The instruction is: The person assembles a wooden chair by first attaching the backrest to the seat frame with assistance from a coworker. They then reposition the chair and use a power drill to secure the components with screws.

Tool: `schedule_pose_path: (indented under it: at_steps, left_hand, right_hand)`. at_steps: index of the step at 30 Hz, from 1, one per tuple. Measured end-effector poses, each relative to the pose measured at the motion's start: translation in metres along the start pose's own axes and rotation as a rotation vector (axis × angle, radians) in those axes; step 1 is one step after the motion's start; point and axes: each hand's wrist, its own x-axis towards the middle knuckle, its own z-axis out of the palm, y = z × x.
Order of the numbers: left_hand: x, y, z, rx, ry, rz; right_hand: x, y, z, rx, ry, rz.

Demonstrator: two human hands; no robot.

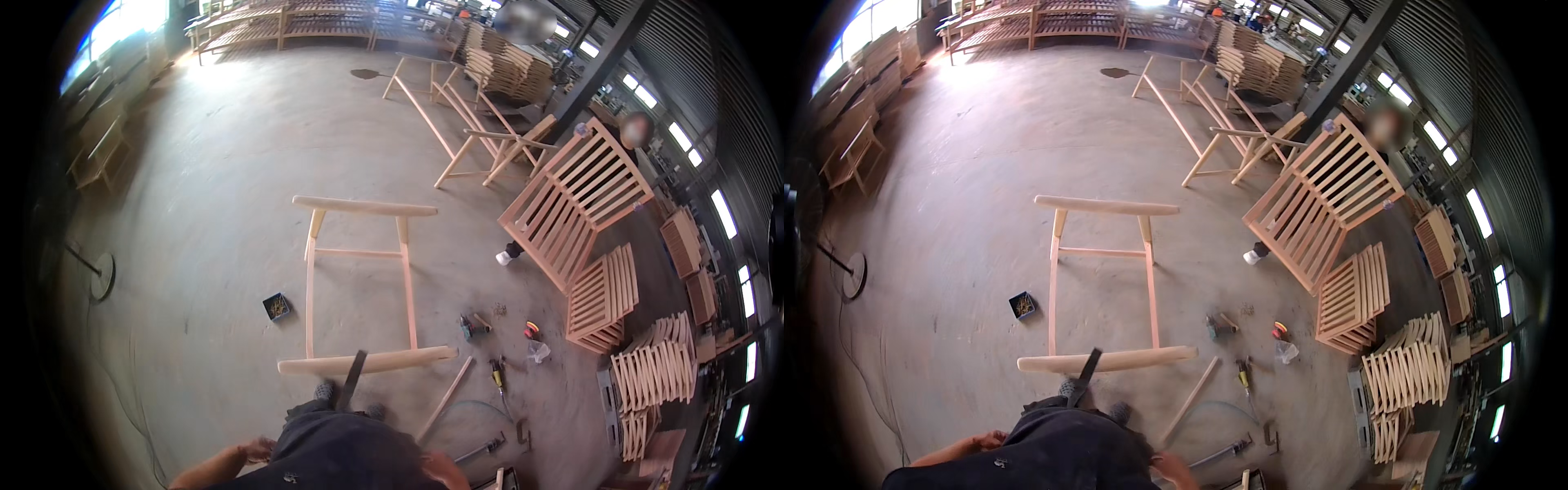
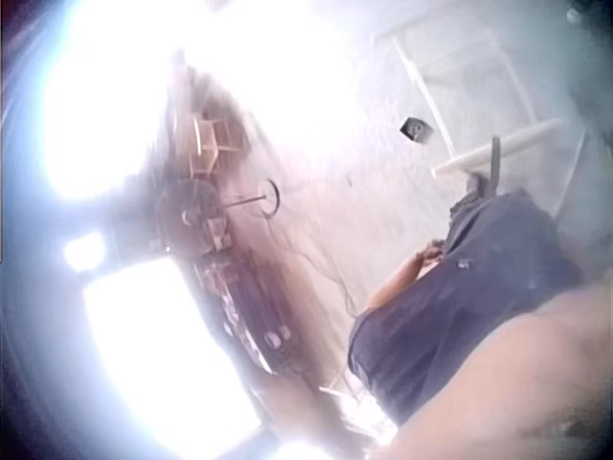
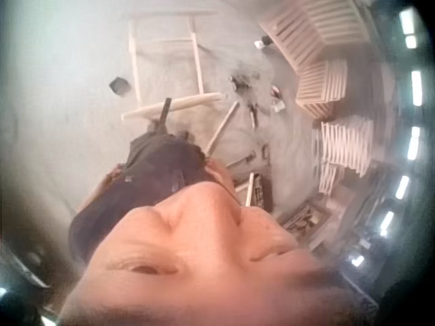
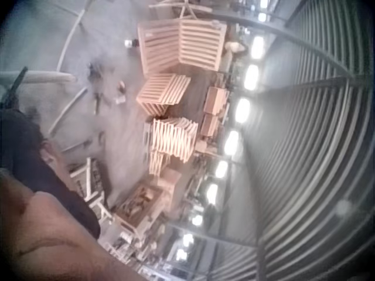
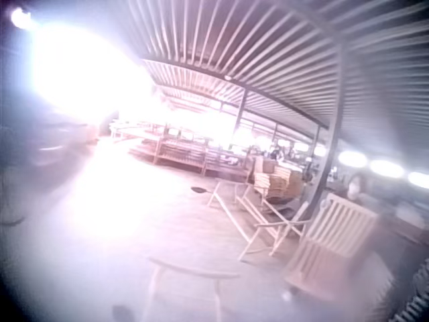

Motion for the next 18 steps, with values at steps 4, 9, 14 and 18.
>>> schedule_pose_path:
  at_steps: [4,9,14,18]
  left_hand:
    - [-0.044,0.027,0.01,0.218,0.172,-0.29]
    - [-0.015,0.034,-0.072,0.498,0.178,-0.347]
    - [0.016,0.006,-0.159,1.191,0.064,-0.212]
    - [0.035,0.109,-0.108,0.959,0.087,-0.409]
  right_hand:
    - [-0.021,0.024,0.052,-0.181,0.156,0.099]
    - [0.041,0.012,0.034,-0.207,0.058,0.038]
    - [0.05,-0.023,0.016,-0.139,0.239,-0.088]
    - [0.007,-0.013,-0.012,-0.081,0.432,0.032]
